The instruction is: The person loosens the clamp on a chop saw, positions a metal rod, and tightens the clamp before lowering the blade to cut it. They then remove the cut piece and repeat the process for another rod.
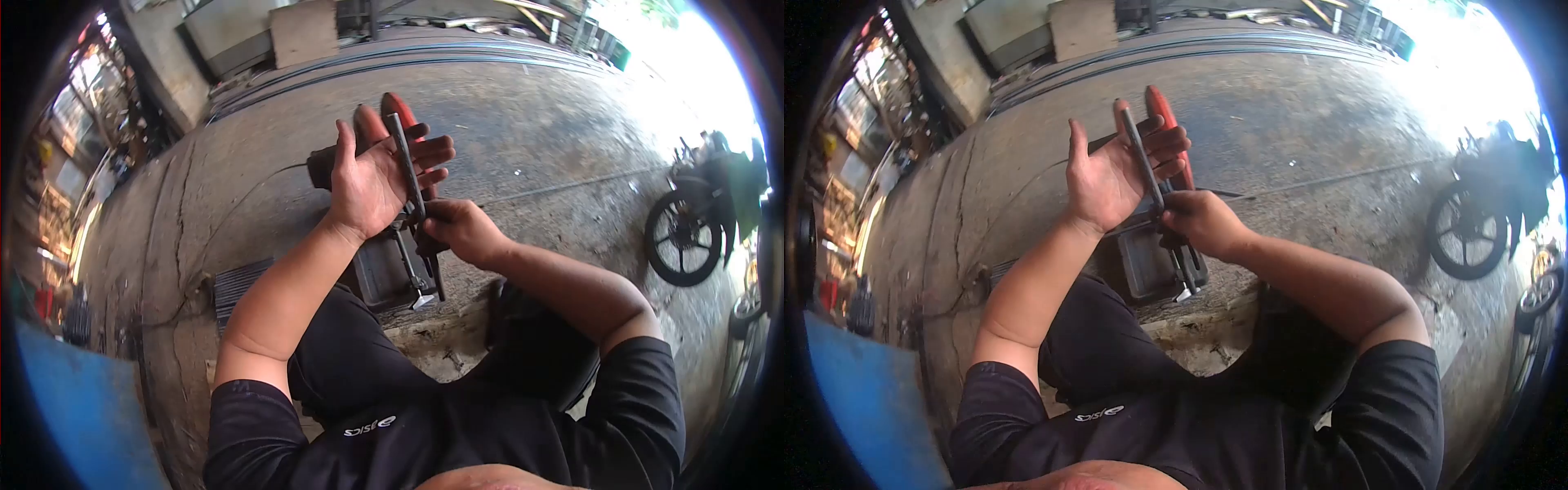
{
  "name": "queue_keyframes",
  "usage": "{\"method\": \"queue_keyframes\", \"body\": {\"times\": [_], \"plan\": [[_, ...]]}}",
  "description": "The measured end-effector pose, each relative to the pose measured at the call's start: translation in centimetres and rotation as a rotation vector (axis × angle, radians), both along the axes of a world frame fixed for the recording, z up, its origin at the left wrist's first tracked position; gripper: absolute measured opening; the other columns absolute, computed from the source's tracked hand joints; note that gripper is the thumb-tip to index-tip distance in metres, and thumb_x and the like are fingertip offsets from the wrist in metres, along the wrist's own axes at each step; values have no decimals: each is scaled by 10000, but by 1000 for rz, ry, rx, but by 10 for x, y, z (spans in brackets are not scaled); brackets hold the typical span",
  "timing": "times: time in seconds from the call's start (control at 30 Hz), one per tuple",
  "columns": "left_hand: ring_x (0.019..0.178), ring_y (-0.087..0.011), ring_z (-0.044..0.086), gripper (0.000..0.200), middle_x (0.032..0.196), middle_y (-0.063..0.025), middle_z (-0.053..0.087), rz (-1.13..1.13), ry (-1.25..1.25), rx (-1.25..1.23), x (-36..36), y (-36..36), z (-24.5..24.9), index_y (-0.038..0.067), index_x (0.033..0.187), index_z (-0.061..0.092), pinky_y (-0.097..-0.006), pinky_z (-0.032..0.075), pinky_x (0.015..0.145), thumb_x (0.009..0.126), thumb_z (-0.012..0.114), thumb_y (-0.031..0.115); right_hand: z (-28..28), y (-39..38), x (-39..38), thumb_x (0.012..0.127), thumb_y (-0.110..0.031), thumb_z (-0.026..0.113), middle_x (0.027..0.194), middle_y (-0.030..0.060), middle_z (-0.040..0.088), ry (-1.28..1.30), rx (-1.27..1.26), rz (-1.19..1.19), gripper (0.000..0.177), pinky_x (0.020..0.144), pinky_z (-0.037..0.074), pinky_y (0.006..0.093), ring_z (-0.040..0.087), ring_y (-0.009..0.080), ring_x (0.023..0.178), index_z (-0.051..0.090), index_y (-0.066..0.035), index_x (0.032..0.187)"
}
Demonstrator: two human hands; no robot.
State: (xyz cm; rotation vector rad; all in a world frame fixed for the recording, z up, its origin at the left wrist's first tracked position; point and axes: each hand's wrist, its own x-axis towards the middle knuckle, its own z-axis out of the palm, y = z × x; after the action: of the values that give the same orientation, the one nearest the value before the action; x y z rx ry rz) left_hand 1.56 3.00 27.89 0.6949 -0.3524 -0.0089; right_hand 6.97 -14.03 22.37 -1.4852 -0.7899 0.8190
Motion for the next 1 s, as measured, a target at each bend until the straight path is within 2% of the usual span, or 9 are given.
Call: {"method": "queue_keyframes", "body": {"times": [0.1, 0.3, 0.47, 0.6, 0.73, 0.8, 0.9, 0.97, 1.0], "plan": [[1208, -359, 504, 1007, 1254, -233, 550, -24, 59, 97, 2, -24, 1, 0, 1251, 501, -462, 377, 1029, 792, 180, 837, 10, -27, 0, 954, -92, 513, 926, 77, 636, -125, -8, -24, 228, 775, 546, 324, 644, 165, 819, 562, 36, 1136], [1098, -351, 570, 956, 1151, -217, 604, -12, 43, 193, 3, -66, 7, -4, 1197, 516, -460, 412, 975, 832, 131, 790, 42, -70, -10, 902, -96, 593, 922, 116, 635, 122, 18, -82, 300, 727, 544, 322, 650, 183, 784, 537, 57, 1154], [1118, -346, 555, 883, 1155, -221, 601, 184, 95, 268, 14, -71, 16, -4, 1182, 509, -461, 417, 965, 875, 141, 737, 14, -63, 32, 928, -157, 570, 903, 92, 634, -98, 123, -18, 336, 724, 504, 299, 610, 148, 809, 553, 48, 1194], [1033, -296, 578, 735, 1113, -194, 603, 424, 358, 401, 35, -55, 5, 24, 1125, 519, -432, 458, 897, 915, 244, 673, 6, -49, 68, 989, -272, 478, 746, 5, 516, 101, 162, -136, 314, 591, 420, 273, 464, 108, 627, 601, -6, 1099], [700, -160, 608, 322, 822, -58, 633, 781, 371, 721, 64, -19, -22, 77, 1042, 544, -329, 509, 655, 957, 497, 383, -16, -48, 131, 966, -541, 398, 617, 21, 438, -151, -209, -232, 560, 518, 363, 293, 400, 130, 552, 665, -51, 911], [705, -144, 611, 281, 815, -66, 633, 1010, 261, 997, 73, -11, -17, 53, 1055, 536, -291, 511, 641, 917, 574, 294, -31, -42, 169, 966, -533, 404, 623, 33, 463, -213, -276, -268, 545, 527, 378, 308, 423, 145, 558, 665, -58, 905], [795, -205, 652, 370, 923, -130, 663, 1356, 44, 1489, 89, 27, -13, 2, 1088, 545, -320, 522, 720, 850, 633, 271, -52, -38, 210, 960, -504, 425, 870, 145, 659, -431, -512, -217, 528, 716, 485, 395, 629, 300, 797, 687, -48, 1009], [972, -255, 641, 477, 1052, -173, 655, 1405, 238, 1555, 102, 57, -16, -19, 1125, 556, -346, 489, 845, 814, 656, 329, -55, -42, 235, 959, -484, 422, 947, 162, 678, -834, -690, -36, 501, 754, 497, 392, 651, 336, 867, 666, -67, 1093], [1006, -266, 629, 518, 1080, -184, 642, 1356, 372, 1536, 112, 83, -24, -32, 1144, 545, -354, 479, 865, 811, 658, 348, -112, -11, 290, 959, -480, 417, 1077, 158, 664, -987, -820, -4, 483, 848, 471, 437, 624, 349, 1015, 632, -106, 1176]]}}
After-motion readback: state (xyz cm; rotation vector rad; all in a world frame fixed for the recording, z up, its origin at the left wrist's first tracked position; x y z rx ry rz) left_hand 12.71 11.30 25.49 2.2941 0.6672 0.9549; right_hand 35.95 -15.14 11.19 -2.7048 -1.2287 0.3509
